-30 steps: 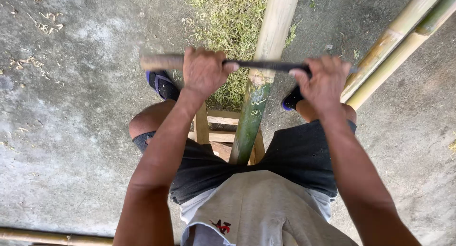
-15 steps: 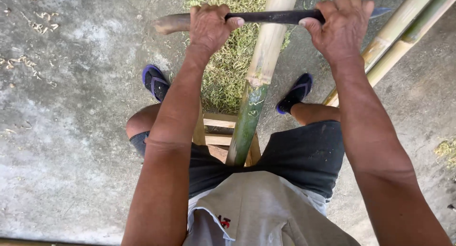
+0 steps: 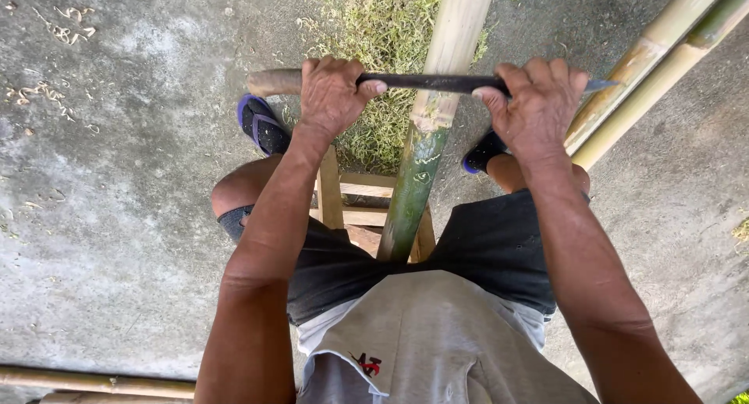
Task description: The recorder uses a large knife or machete to scrape and shave the outer layer of a bamboo pole while sitting.
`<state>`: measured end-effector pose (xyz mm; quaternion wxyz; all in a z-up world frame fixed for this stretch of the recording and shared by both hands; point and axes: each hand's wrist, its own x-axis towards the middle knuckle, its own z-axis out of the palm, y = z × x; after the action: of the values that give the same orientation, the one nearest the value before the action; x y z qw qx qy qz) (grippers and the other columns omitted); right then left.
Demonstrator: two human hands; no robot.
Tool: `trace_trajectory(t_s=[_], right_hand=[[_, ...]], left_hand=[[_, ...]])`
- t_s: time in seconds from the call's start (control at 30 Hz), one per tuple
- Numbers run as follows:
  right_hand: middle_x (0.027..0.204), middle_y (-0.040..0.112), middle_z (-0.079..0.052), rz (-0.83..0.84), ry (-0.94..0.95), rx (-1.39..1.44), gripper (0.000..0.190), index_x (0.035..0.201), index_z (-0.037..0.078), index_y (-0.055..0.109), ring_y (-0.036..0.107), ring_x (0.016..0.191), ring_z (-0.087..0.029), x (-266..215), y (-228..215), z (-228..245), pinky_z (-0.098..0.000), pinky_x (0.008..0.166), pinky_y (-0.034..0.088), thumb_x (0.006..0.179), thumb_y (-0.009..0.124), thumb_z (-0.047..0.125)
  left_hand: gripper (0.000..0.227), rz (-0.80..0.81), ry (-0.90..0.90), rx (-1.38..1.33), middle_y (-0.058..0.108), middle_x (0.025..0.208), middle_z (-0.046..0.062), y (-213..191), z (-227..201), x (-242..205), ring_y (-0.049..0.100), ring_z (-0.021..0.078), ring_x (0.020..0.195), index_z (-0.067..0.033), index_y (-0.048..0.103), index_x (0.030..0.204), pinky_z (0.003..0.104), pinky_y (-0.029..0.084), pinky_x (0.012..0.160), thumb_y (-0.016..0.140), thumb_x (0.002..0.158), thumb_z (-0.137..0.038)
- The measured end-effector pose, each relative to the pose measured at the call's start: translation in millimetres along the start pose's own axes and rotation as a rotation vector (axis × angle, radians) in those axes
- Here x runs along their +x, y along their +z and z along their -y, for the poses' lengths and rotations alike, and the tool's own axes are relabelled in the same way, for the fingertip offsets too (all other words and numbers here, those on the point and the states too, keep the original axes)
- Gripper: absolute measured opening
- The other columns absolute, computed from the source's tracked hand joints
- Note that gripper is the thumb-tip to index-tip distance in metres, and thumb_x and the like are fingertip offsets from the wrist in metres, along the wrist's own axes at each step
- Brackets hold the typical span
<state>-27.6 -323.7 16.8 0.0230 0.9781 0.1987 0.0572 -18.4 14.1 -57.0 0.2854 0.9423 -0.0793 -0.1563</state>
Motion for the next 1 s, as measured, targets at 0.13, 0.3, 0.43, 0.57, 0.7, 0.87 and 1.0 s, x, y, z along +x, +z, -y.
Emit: trace_trajectory(t_s=[0.13,0.3,0.43,0.57,0.7,0.87,1.0], right_hand=[[0.084,0.057,0.001,0.087,0.02,-0.001,0.065,0.111,0.015,0.081,0.047,0.091,-0.019,-20.2,-21.3,30.4,-0.0401,0.094,0.033,0.109,0.045,0.069],[0.09,0.062,-0.002,0.031,-0.02,0.129,0.062,0.112,0.013,0.08,0.051,0.095,-0.022,-25.5,-43.9,40.2,-0.0402,0.093,0.035,0.11,0.048,0.066],[0.087,0.061,-0.001,-0.013,-0.03,0.06,0.057,0.108,0.016,0.084,0.048,0.091,-0.023,21.3,2.1,-10.6,-0.0431,0.089,0.034,0.105,0.055,0.066],[0.087,0.061,0.001,-0.119,-0.079,0.061,0.061,0.108,0.014,0.081,0.049,0.102,-0.023,70.6,-7.7,-30.4,-0.0427,0.094,0.034,0.099,0.048,0.065],[0.085,0.057,0.0,-0.085,-0.074,0.042,0.065,0.109,0.014,0.082,0.046,0.097,-0.022,37.9,-7.1,-15.8,-0.0412,0.096,0.034,0.106,0.045,0.068],[0.086,0.058,0.0,0.048,-0.021,0.061,0.069,0.112,0.013,0.08,0.048,0.093,-0.02,-20.2,-22.6,23.5,-0.0408,0.098,0.034,0.111,0.041,0.07],[0.087,0.061,-0.001,-0.044,-0.062,0.064,0.061,0.114,0.018,0.081,0.051,0.096,-0.025,29.6,10.8,-33.1,-0.0429,0.094,0.034,0.104,0.047,0.068]], left_hand=[[0.065,0.022,0.022,0.017,0.058,0.069,0.002,10.4,8.7,-38.5,0.053,0.0211,0.073,-0.0148,0.069,0.081,0.042,0.037,0.087,0.046,0.095,-0.074],[0.07,-0.027,0.08,-0.006,0.056,0.067,0.003,17.1,15.9,-37.7,0.053,0.0206,0.073,-0.0162,0.067,0.074,0.043,0.037,0.09,0.039,0.095,-0.077],[0.065,0.143,-0.038,0.101,0.055,0.074,0.002,9.3,13.5,18.0,0.053,0.0244,0.071,-0.016,0.063,0.082,0.041,0.039,0.093,0.041,0.101,-0.074],[0.058,-0.114,0.009,-0.037,0.057,0.071,0.0,3.1,3.7,59.3,0.052,0.02,0.076,-0.0162,0.067,0.081,0.043,0.036,0.088,0.052,0.094,-0.071],[0.052,-0.092,-0.002,0.017,0.059,0.076,0.004,11.0,1.2,18.6,0.053,0.0225,0.078,-0.0139,0.068,0.087,0.044,0.037,0.09,0.053,0.105,-0.061],[0.059,-0.084,0.088,0.05,0.061,0.074,0.002,22.0,12.3,-36.7,0.055,0.0207,0.075,-0.0156,0.068,0.08,0.043,0.036,0.089,0.05,0.099,-0.068],[0.057,0.011,-0.042,0.1,0.06,0.075,0.002,2.7,-0.2,26.8,0.055,0.0228,0.075,-0.0155,0.068,0.085,0.044,0.036,0.088,0.053,0.105,-0.066]])
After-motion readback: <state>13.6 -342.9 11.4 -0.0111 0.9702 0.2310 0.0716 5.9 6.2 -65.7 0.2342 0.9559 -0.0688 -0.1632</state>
